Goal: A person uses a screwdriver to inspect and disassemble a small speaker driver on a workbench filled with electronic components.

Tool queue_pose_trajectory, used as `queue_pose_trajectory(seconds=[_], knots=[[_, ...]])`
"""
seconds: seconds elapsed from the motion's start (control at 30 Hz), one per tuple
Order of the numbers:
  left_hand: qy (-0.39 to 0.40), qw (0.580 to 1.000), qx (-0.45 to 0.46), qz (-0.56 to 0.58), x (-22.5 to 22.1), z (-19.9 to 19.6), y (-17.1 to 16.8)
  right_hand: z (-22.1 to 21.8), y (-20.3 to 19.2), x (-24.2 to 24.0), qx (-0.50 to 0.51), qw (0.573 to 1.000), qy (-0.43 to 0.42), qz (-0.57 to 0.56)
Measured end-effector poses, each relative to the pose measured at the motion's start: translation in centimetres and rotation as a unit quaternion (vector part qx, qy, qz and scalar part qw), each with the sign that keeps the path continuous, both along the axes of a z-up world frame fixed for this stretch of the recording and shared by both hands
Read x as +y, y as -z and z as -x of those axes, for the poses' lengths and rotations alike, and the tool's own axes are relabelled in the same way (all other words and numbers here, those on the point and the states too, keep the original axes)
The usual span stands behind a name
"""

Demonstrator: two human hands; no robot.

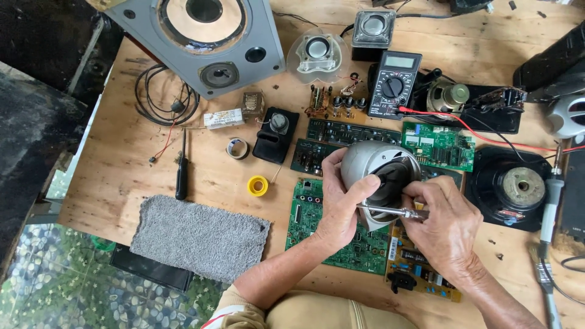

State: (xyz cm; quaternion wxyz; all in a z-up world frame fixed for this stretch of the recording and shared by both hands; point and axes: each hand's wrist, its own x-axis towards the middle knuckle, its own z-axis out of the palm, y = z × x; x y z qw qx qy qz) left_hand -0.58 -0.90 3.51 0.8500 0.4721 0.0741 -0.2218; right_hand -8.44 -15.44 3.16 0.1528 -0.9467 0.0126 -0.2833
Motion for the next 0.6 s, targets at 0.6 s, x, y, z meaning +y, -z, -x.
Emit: queue_pose_trajectory(seconds=[0.6], knots=[[-0.002, 1.0, -0.002, 0.003, 0.2, -0.2, -0.3, 0.1, 0.1, -0.5, 0.005, 0.999, -0.008, 0.03]])
